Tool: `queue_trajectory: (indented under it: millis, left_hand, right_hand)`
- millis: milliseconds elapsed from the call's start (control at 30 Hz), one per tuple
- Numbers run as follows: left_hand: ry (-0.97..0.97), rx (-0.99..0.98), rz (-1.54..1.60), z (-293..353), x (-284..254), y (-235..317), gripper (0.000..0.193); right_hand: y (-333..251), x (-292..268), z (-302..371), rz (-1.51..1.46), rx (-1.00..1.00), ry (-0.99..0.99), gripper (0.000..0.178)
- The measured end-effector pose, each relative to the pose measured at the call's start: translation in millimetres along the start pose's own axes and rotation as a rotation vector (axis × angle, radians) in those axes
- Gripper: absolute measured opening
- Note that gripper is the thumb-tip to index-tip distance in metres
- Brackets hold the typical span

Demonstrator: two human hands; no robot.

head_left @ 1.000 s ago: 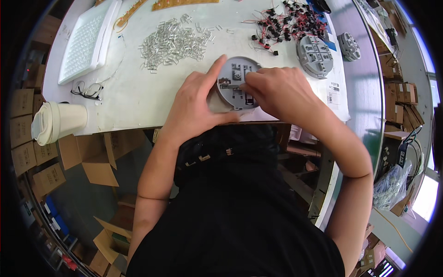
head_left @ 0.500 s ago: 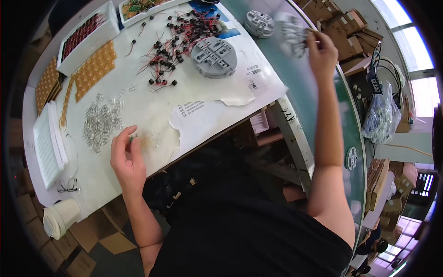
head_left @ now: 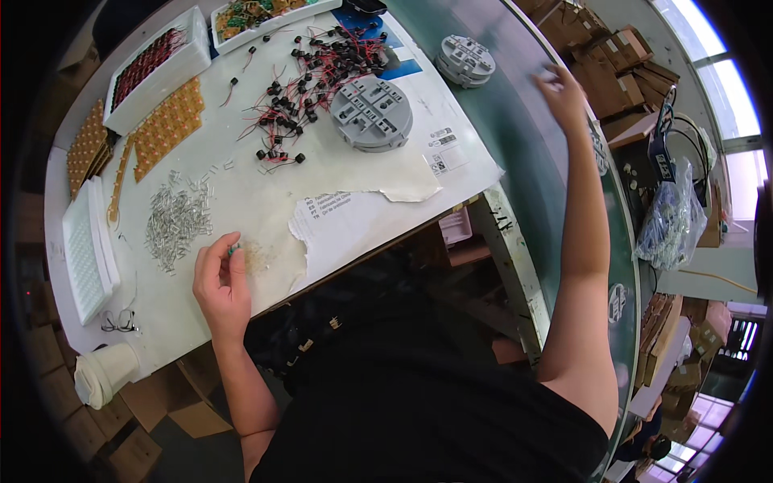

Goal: Assembling small components into a circular housing at a workbench.

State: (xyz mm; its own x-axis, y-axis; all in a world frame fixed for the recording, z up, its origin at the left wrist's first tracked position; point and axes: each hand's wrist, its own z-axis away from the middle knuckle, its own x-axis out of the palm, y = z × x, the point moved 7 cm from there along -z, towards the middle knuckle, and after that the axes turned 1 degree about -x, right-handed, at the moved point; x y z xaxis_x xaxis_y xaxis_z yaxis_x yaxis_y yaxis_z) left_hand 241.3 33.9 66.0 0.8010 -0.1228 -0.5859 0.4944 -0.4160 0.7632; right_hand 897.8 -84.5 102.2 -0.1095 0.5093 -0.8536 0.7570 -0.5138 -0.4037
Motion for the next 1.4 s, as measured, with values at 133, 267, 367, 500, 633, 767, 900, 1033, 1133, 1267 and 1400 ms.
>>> queue_trajectory:
  millis: [133,267,367,500,633,767,900,1033,1133,1267,1400]
  left_hand:
    - [-0.009,0.026,0.008,9.9,-12.5,-6.5,0.017]
    - [0.006,0.053,0.066,15.3,-40.2,-25.7,0.015]
    - [0.018,0.077,0.072,22.0,-63.7,-42.6,0.016]
    - [0.013,0.100,-0.007,35.7,-84.4,-57.3,0.017]
    - [0.044,0.178,0.020,49.3,-115.2,-85.6,0.019]
    - [0.069,0.164,0.088,67.0,-141.4,-109.2,0.021]
    - [0.166,0.119,0.326,79.5,-168.6,-132.2,0.026]
    - [0.314,0.103,0.509,93.7,-188.4,-162.2,0.028]
    - [0.145,0.298,0.090,89.8,-175.5,-138.6,0.040]
    - [-0.018,0.370,-0.134,92.8,-174.1,-111.9,0.060]
    - [-0.131,0.331,-0.210,99.3,-169.5,-107.9,0.073]
  right_hand:
    - [-104.4,66.3,8.7,-0.024,-0.308,-0.130,0.089]
    - [-145.0,100.0,17.8,-0.072,-0.186,-0.293,0.092]
    - [-195.8,93.4,52.1,-0.386,-0.097,-0.359,0.095]
    - [-329.9,73.9,128.8,-0.455,-0.601,-0.412,0.090]
    - [-409.8,77.2,186.4,-0.060,-0.788,-0.556,0.088]
    - [-452.1,93.0,223.3,-0.026,-0.725,-0.684,0.089]
    - [-492.9,93.6,260.3,-0.595,-0.641,-0.769,0.092]
    - [-575.8,123.5,338.6,-0.460,-1.170,-0.774,0.090]
    - [-601.2,161.0,357.9,-0.173,-1.246,-1.035,0.075]
    - [-616.5,215.6,285.9,-0.239,-0.660,-0.851,0.032]
    - [-635.5,252.8,296.7,-0.045,-0.764,-0.814,0.025]
